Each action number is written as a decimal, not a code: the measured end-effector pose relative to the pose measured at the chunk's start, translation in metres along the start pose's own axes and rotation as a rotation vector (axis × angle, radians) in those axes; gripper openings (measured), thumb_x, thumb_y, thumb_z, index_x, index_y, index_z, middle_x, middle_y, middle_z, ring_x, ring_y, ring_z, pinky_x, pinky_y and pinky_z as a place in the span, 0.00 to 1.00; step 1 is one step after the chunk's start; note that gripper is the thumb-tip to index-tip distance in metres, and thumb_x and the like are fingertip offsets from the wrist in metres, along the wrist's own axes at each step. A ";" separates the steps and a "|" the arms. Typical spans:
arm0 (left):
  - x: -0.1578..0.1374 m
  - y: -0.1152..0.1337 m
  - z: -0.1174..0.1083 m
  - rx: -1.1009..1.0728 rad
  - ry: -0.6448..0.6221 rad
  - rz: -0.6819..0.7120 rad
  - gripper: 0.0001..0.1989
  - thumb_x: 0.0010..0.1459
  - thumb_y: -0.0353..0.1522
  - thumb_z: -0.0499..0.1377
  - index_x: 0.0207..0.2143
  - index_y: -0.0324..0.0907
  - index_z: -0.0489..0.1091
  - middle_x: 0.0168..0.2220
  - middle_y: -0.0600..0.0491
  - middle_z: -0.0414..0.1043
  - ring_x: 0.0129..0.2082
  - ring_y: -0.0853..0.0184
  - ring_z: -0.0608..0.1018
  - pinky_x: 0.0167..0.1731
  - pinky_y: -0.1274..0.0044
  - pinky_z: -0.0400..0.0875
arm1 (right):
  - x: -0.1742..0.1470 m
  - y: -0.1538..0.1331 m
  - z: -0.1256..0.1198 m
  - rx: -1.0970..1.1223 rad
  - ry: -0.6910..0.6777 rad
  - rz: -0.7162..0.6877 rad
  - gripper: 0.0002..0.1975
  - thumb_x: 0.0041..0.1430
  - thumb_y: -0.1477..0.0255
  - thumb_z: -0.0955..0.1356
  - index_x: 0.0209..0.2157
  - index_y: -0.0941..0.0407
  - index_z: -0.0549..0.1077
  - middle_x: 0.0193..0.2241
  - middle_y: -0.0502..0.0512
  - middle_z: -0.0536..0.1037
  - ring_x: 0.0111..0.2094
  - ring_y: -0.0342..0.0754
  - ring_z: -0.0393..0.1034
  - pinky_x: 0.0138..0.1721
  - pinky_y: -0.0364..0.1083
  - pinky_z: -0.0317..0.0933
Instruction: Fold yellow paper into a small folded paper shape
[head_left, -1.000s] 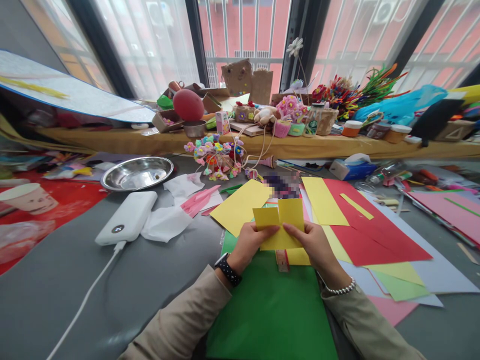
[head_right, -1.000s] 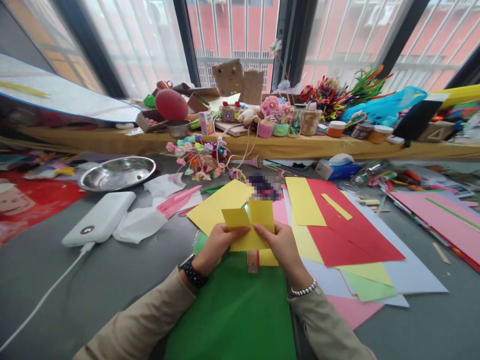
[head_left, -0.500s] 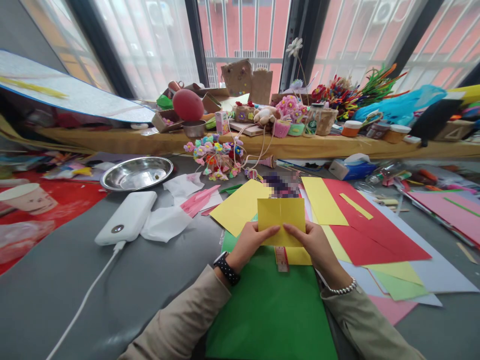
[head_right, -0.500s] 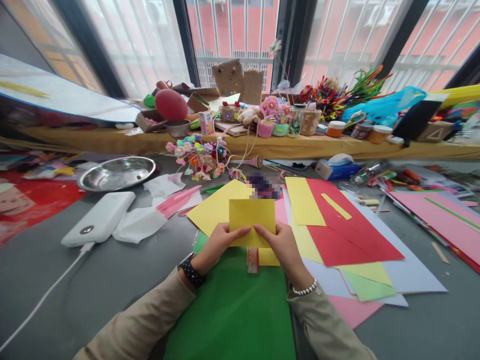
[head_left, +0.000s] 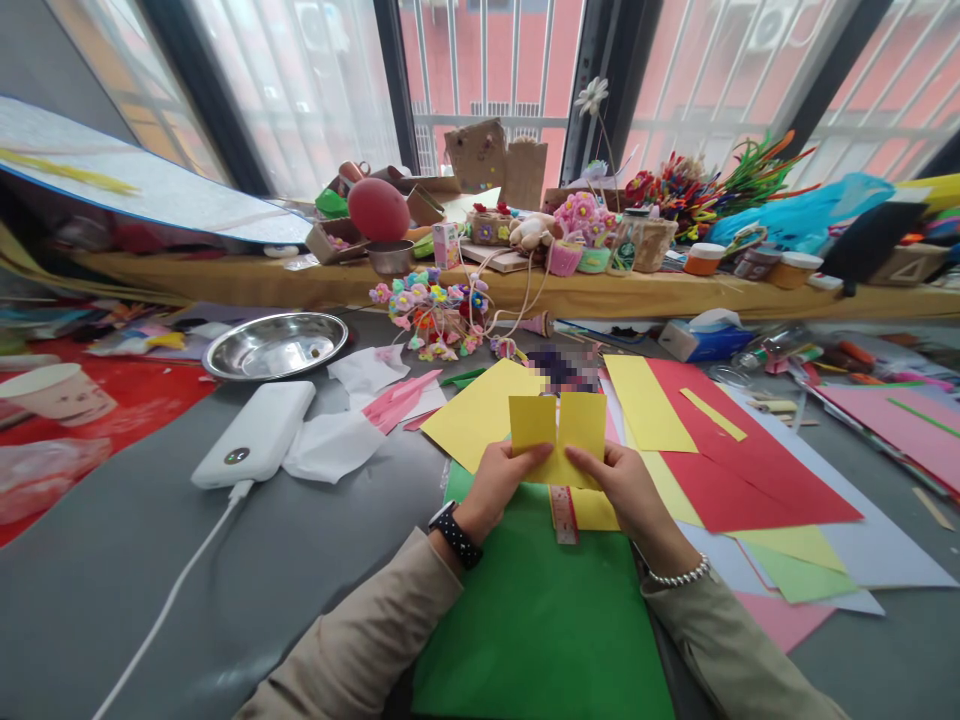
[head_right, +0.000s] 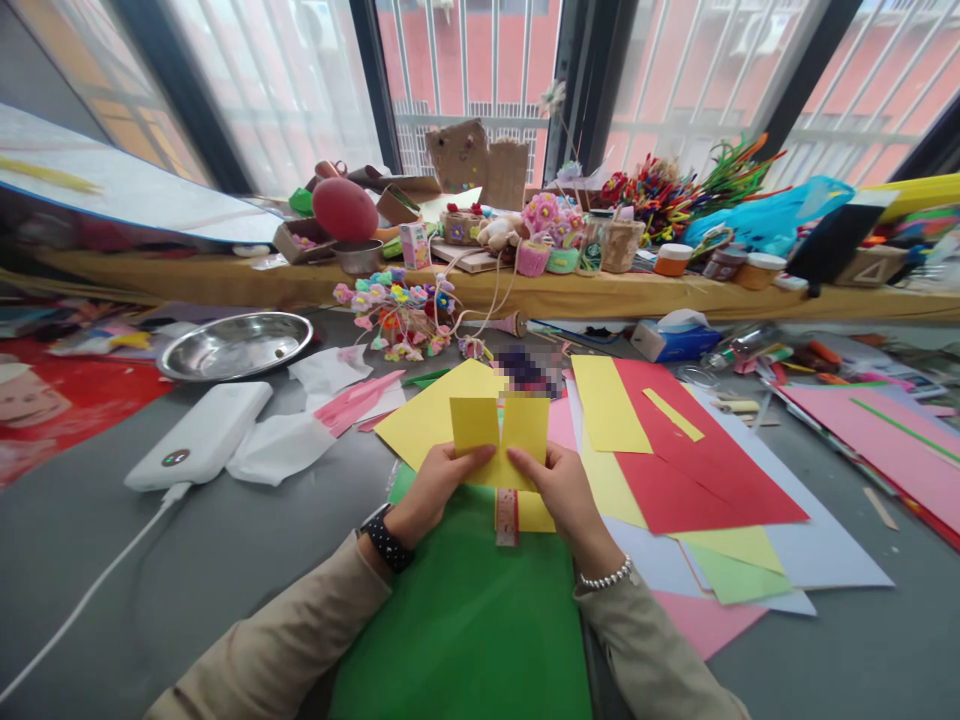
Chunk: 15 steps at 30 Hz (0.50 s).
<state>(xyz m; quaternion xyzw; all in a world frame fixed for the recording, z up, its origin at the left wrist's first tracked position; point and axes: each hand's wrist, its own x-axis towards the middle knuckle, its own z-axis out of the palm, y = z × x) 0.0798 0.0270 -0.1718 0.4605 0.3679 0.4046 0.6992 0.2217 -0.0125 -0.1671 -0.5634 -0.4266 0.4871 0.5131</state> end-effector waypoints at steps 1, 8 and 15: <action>0.000 0.000 0.000 -0.005 0.003 0.000 0.17 0.40 0.36 0.62 0.33 0.35 0.71 0.32 0.48 0.73 0.32 0.62 0.74 0.35 0.73 0.66 | 0.000 -0.001 0.001 0.012 0.001 0.006 0.17 0.42 0.63 0.68 0.30 0.62 0.71 0.26 0.57 0.76 0.23 0.46 0.68 0.21 0.41 0.59; -0.001 0.001 0.000 0.004 0.009 0.007 0.18 0.41 0.37 0.61 0.34 0.34 0.71 0.33 0.47 0.73 0.33 0.62 0.73 0.34 0.74 0.66 | -0.001 -0.003 0.003 0.029 0.019 -0.004 0.17 0.41 0.63 0.68 0.30 0.62 0.70 0.26 0.56 0.76 0.23 0.45 0.68 0.21 0.41 0.59; -0.003 0.003 -0.002 0.091 -0.040 -0.024 0.17 0.40 0.37 0.62 0.31 0.33 0.71 0.30 0.47 0.73 0.29 0.64 0.74 0.29 0.77 0.68 | 0.002 0.002 -0.004 0.010 0.030 -0.044 0.18 0.42 0.63 0.68 0.32 0.61 0.70 0.27 0.57 0.76 0.25 0.48 0.69 0.22 0.42 0.62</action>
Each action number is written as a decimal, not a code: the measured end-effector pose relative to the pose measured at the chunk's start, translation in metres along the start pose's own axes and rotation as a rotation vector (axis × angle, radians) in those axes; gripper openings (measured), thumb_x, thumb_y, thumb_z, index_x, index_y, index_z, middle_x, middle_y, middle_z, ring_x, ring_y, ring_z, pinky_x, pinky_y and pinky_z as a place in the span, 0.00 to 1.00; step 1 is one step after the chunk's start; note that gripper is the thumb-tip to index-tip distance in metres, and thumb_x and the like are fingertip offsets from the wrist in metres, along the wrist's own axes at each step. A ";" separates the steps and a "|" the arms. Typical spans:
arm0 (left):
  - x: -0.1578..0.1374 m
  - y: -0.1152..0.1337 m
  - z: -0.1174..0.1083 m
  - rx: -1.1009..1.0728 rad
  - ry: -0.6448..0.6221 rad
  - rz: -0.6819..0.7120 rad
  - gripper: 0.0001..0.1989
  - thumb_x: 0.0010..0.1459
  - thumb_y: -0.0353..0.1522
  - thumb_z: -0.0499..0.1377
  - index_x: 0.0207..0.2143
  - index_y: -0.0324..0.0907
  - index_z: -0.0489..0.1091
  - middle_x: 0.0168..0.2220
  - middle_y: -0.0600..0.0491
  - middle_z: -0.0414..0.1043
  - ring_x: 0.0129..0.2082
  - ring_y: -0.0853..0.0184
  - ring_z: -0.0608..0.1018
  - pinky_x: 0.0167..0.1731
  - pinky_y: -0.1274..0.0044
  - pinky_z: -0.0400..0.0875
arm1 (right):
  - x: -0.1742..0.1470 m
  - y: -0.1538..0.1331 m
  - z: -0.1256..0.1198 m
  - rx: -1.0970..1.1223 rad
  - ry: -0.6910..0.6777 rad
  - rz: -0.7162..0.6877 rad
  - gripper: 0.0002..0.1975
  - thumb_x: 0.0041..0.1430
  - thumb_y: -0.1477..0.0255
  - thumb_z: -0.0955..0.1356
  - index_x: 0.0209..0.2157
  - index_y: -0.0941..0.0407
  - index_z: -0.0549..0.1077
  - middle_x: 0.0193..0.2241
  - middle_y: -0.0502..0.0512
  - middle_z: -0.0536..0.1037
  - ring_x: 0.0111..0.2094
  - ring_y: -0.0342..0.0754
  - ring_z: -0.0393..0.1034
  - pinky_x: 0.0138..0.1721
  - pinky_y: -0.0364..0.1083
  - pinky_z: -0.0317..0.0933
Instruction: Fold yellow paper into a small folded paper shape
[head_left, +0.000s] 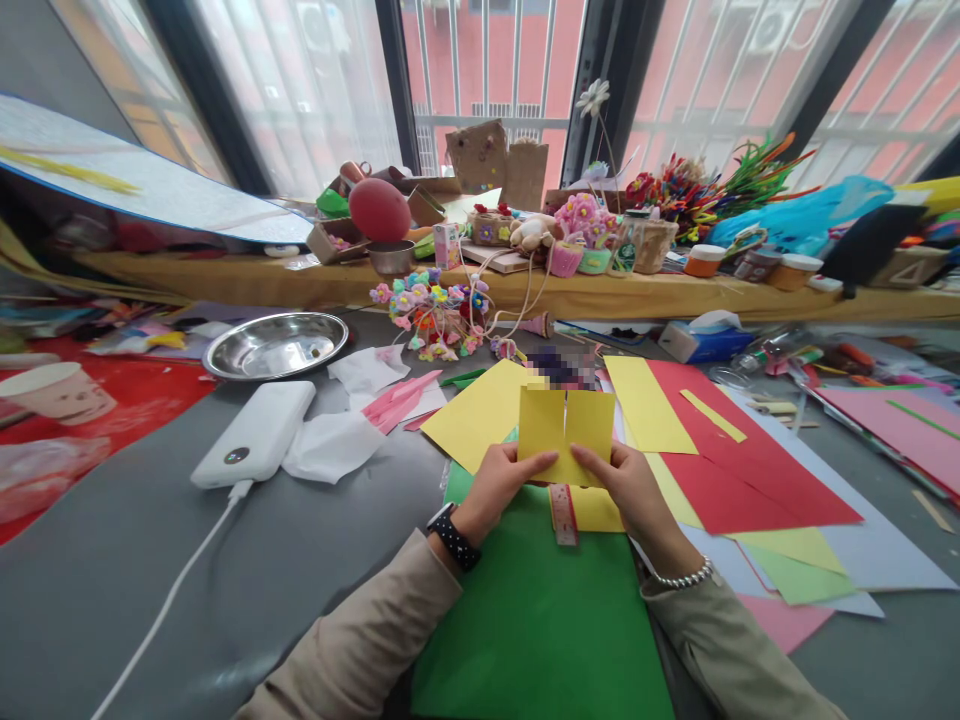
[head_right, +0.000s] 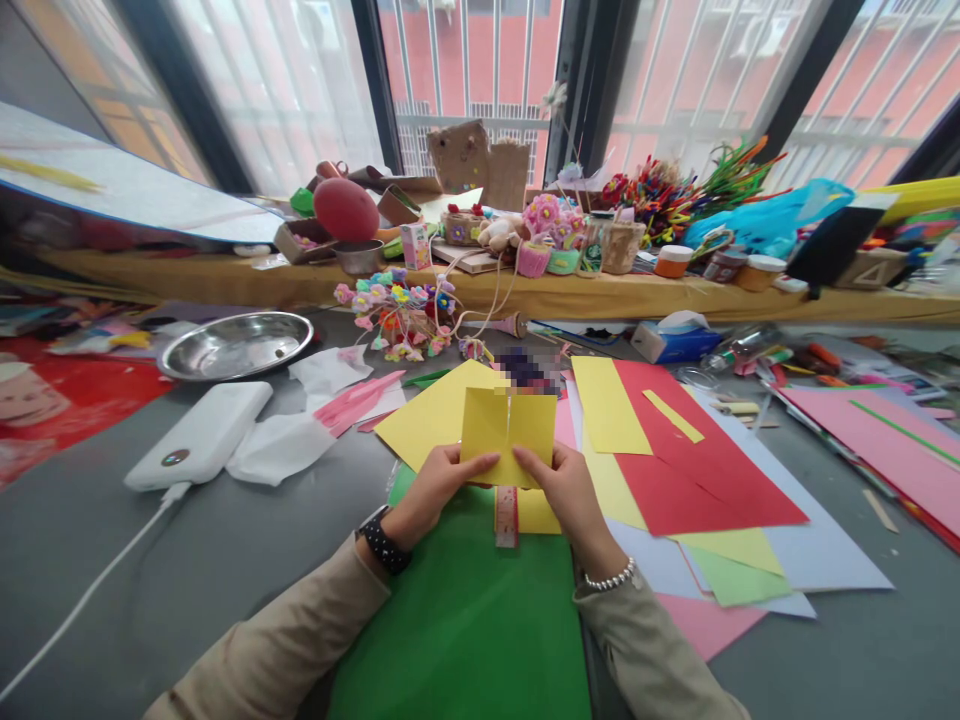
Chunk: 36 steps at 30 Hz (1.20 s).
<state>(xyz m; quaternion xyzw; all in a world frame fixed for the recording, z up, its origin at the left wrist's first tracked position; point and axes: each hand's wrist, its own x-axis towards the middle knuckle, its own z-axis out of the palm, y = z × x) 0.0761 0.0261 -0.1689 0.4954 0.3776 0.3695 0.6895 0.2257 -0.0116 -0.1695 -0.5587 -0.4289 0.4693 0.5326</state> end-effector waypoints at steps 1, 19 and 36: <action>0.000 0.000 0.000 -0.004 0.002 0.003 0.17 0.40 0.37 0.62 0.32 0.33 0.71 0.31 0.47 0.73 0.30 0.64 0.74 0.29 0.76 0.68 | 0.000 0.000 0.000 -0.001 -0.013 0.003 0.17 0.42 0.63 0.68 0.32 0.61 0.71 0.27 0.57 0.76 0.25 0.48 0.69 0.23 0.42 0.62; -0.001 0.000 0.003 -0.036 0.083 0.068 0.19 0.42 0.38 0.60 0.34 0.33 0.69 0.34 0.47 0.73 0.32 0.63 0.74 0.32 0.76 0.67 | -0.001 -0.001 0.010 0.239 -0.055 0.085 0.14 0.44 0.67 0.68 0.33 0.61 0.70 0.31 0.55 0.76 0.29 0.46 0.70 0.26 0.42 0.66; -0.004 0.004 0.001 -0.026 -0.061 0.015 0.16 0.42 0.36 0.61 0.33 0.34 0.70 0.34 0.47 0.73 0.29 0.67 0.74 0.30 0.78 0.68 | -0.003 0.000 0.010 0.199 -0.027 0.035 0.16 0.43 0.66 0.68 0.34 0.61 0.70 0.31 0.55 0.76 0.29 0.47 0.71 0.29 0.44 0.67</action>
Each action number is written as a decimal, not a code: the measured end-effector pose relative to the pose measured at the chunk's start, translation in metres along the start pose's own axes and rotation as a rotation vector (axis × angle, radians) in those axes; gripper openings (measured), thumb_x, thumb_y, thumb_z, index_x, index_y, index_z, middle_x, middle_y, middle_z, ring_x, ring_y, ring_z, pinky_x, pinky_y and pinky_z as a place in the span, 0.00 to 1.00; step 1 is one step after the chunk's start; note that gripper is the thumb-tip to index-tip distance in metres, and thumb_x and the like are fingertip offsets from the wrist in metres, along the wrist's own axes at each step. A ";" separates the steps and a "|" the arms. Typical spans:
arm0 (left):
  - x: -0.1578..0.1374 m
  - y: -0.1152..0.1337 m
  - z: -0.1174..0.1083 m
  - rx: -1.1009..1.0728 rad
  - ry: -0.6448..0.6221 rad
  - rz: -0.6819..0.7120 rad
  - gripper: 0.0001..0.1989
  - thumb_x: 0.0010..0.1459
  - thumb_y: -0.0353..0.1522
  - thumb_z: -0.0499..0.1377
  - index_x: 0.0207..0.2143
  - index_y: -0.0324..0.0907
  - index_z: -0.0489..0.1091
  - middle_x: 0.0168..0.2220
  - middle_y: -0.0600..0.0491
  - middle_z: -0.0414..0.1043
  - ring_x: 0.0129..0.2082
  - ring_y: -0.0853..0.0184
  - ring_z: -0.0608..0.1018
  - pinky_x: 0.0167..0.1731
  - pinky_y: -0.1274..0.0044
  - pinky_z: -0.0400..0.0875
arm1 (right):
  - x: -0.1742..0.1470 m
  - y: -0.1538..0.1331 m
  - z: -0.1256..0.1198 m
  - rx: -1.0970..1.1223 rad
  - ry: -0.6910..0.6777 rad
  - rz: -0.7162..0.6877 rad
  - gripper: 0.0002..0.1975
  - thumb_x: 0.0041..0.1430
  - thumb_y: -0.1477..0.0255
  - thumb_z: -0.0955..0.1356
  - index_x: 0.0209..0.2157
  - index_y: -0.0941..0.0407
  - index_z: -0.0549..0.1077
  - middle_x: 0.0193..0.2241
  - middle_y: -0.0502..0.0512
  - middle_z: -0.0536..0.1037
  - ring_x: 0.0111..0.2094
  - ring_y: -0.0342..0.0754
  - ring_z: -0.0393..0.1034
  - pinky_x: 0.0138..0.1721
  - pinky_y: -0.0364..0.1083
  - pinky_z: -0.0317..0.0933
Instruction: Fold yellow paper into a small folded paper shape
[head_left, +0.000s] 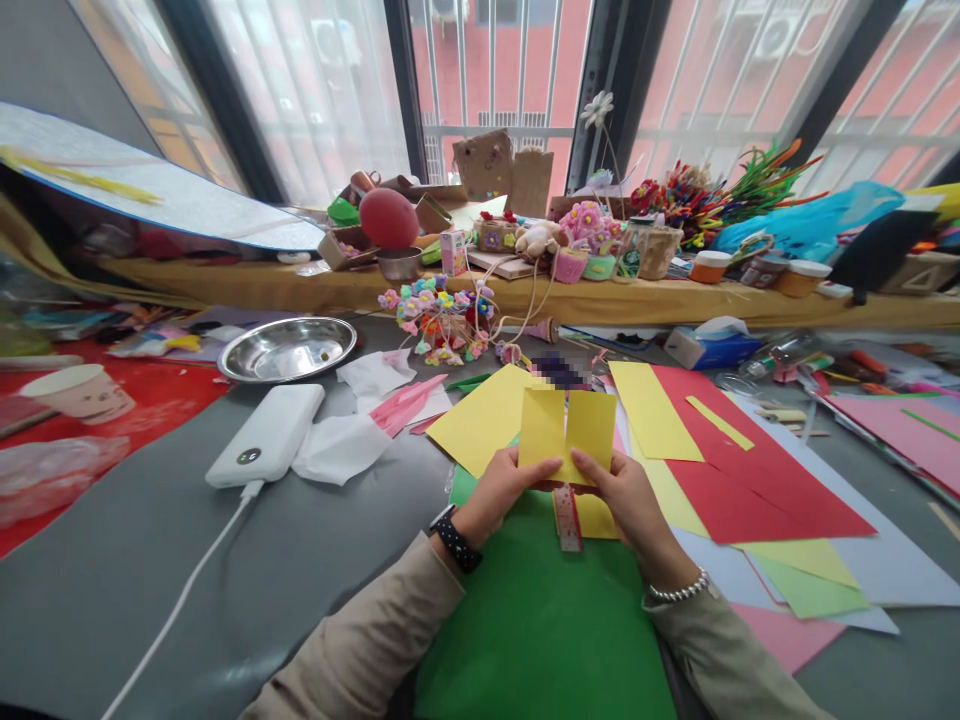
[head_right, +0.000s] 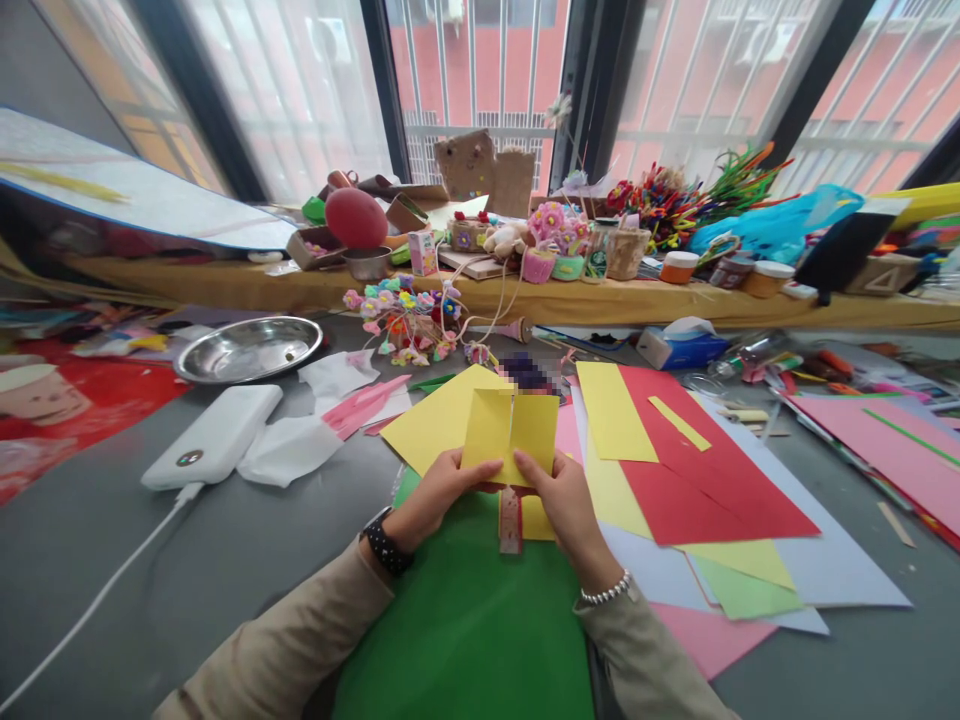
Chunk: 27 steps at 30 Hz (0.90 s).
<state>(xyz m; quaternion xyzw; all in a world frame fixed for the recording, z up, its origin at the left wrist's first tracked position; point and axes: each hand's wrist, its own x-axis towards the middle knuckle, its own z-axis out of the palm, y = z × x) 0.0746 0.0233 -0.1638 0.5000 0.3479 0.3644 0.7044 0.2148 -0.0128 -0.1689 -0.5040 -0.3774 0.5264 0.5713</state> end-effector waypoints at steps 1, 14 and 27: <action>0.000 0.001 0.000 0.003 -0.017 0.002 0.16 0.42 0.36 0.61 0.33 0.34 0.70 0.34 0.46 0.73 0.28 0.67 0.74 0.29 0.79 0.68 | 0.000 -0.001 -0.001 -0.013 -0.006 0.001 0.16 0.43 0.65 0.68 0.34 0.61 0.70 0.32 0.55 0.76 0.29 0.47 0.71 0.29 0.44 0.67; 0.002 -0.002 -0.004 -0.002 -0.047 0.010 0.16 0.43 0.35 0.61 0.35 0.35 0.70 0.35 0.46 0.73 0.31 0.66 0.74 0.29 0.79 0.68 | -0.001 -0.009 -0.007 -0.245 -0.026 0.005 0.17 0.40 0.63 0.69 0.29 0.62 0.71 0.23 0.55 0.76 0.20 0.46 0.71 0.21 0.42 0.65; 0.000 0.000 0.003 -0.091 0.041 -0.017 0.17 0.40 0.34 0.62 0.34 0.34 0.71 0.35 0.47 0.73 0.31 0.64 0.74 0.32 0.75 0.69 | 0.001 -0.001 -0.002 -0.044 -0.039 0.031 0.18 0.42 0.64 0.69 0.33 0.62 0.70 0.28 0.56 0.76 0.23 0.47 0.71 0.27 0.45 0.67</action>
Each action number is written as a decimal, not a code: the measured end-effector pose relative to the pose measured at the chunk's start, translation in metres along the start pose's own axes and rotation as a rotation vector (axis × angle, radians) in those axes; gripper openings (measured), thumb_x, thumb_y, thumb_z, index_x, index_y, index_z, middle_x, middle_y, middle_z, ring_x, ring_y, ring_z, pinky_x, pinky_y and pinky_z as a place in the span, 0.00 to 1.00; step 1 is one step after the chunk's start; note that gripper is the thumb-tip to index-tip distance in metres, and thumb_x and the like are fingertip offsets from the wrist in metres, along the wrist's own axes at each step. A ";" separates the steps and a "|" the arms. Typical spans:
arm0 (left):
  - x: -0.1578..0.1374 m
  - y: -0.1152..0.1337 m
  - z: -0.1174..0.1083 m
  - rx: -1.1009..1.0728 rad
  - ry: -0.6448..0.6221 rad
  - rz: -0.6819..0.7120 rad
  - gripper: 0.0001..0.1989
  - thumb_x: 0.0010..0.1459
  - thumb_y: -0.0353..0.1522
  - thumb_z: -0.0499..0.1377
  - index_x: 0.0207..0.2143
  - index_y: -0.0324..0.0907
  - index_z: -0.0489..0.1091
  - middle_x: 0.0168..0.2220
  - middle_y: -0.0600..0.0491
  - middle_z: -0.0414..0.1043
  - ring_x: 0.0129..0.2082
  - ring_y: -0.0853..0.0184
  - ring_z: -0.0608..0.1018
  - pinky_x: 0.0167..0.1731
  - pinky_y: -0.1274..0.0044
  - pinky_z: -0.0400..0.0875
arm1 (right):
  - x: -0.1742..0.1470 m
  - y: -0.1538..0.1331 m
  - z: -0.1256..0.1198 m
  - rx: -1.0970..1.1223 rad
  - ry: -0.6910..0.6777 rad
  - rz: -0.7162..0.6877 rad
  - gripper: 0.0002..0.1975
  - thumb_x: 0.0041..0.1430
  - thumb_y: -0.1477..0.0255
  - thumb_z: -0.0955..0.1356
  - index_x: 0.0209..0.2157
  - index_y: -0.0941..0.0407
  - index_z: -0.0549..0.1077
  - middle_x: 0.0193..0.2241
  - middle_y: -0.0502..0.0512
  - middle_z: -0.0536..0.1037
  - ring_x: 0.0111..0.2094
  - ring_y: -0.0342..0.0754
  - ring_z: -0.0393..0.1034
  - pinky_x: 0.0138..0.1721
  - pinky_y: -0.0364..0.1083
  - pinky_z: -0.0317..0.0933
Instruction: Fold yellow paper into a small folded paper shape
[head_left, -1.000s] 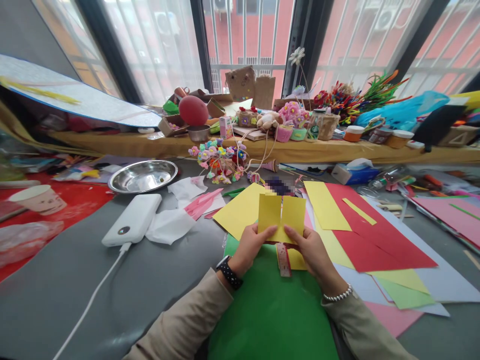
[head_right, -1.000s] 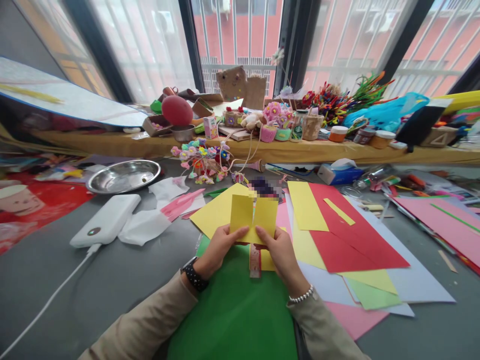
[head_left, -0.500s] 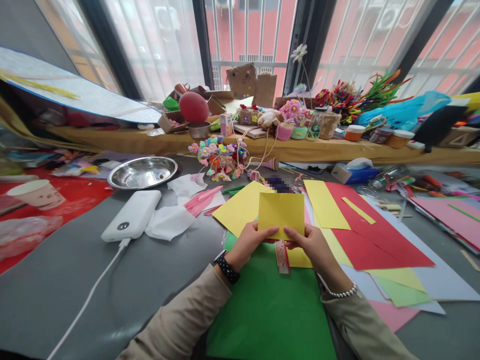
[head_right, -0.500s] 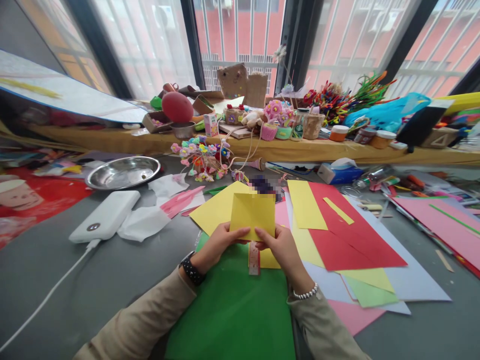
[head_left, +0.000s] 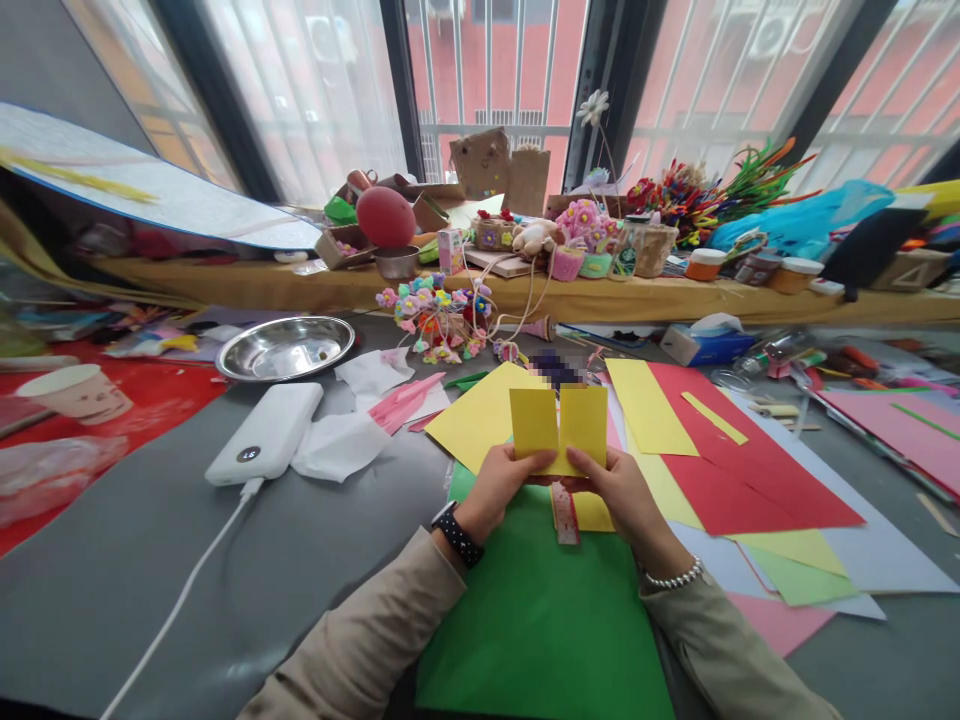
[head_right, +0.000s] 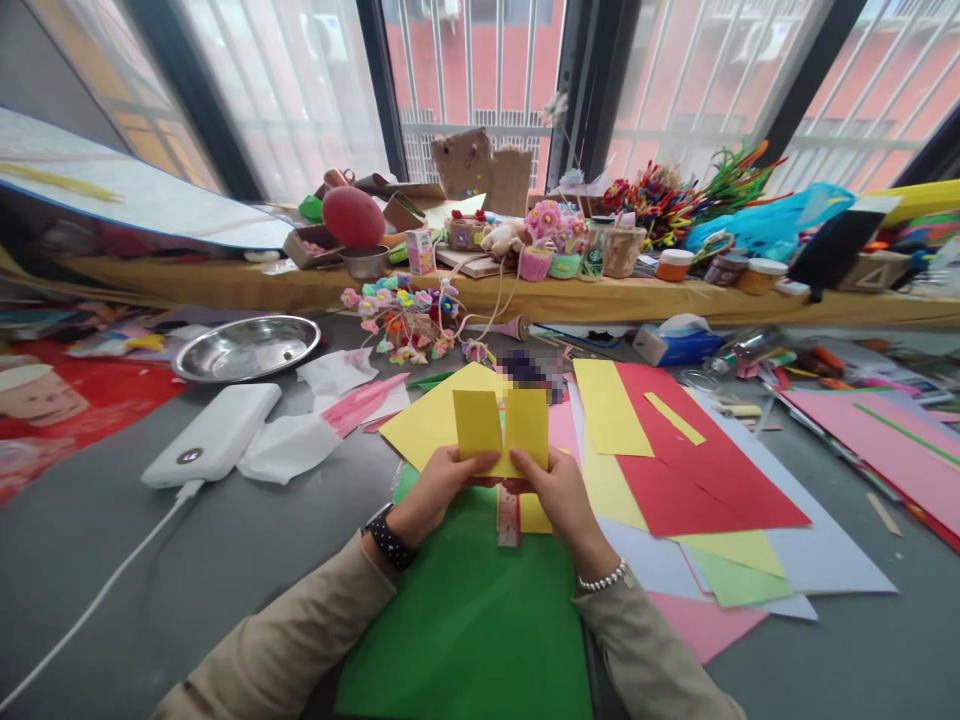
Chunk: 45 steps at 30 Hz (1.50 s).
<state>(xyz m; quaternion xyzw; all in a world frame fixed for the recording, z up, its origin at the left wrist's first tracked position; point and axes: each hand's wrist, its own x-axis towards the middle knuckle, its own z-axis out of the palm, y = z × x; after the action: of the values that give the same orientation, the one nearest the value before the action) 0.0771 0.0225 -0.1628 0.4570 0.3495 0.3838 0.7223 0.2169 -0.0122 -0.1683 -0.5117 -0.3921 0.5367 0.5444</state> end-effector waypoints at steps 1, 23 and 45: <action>0.000 0.000 0.000 -0.010 0.023 0.011 0.16 0.40 0.34 0.62 0.33 0.34 0.71 0.34 0.48 0.73 0.31 0.65 0.74 0.32 0.75 0.69 | 0.001 0.000 0.000 0.020 0.010 -0.003 0.17 0.42 0.64 0.69 0.33 0.62 0.70 0.27 0.56 0.76 0.22 0.47 0.71 0.27 0.45 0.67; 0.002 0.003 -0.004 0.034 -0.110 0.028 0.24 0.49 0.47 0.49 0.34 0.35 0.68 0.30 0.49 0.70 0.23 0.71 0.72 0.22 0.81 0.65 | 0.001 -0.004 -0.002 0.029 0.061 0.018 0.15 0.45 0.63 0.67 0.29 0.61 0.70 0.20 0.51 0.74 0.18 0.40 0.67 0.21 0.40 0.64; 0.003 -0.001 -0.004 0.196 0.006 0.130 0.13 0.46 0.37 0.57 0.30 0.36 0.68 0.26 0.54 0.68 0.23 0.74 0.69 0.25 0.82 0.64 | 0.003 -0.004 -0.014 -0.212 -0.031 -0.193 0.10 0.47 0.65 0.66 0.27 0.59 0.69 0.21 0.50 0.70 0.22 0.40 0.61 0.21 0.38 0.55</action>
<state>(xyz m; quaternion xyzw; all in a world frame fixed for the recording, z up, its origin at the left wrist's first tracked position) 0.0756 0.0259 -0.1653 0.5461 0.3573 0.3950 0.6466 0.2316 -0.0109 -0.1668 -0.5179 -0.5024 0.4451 0.5303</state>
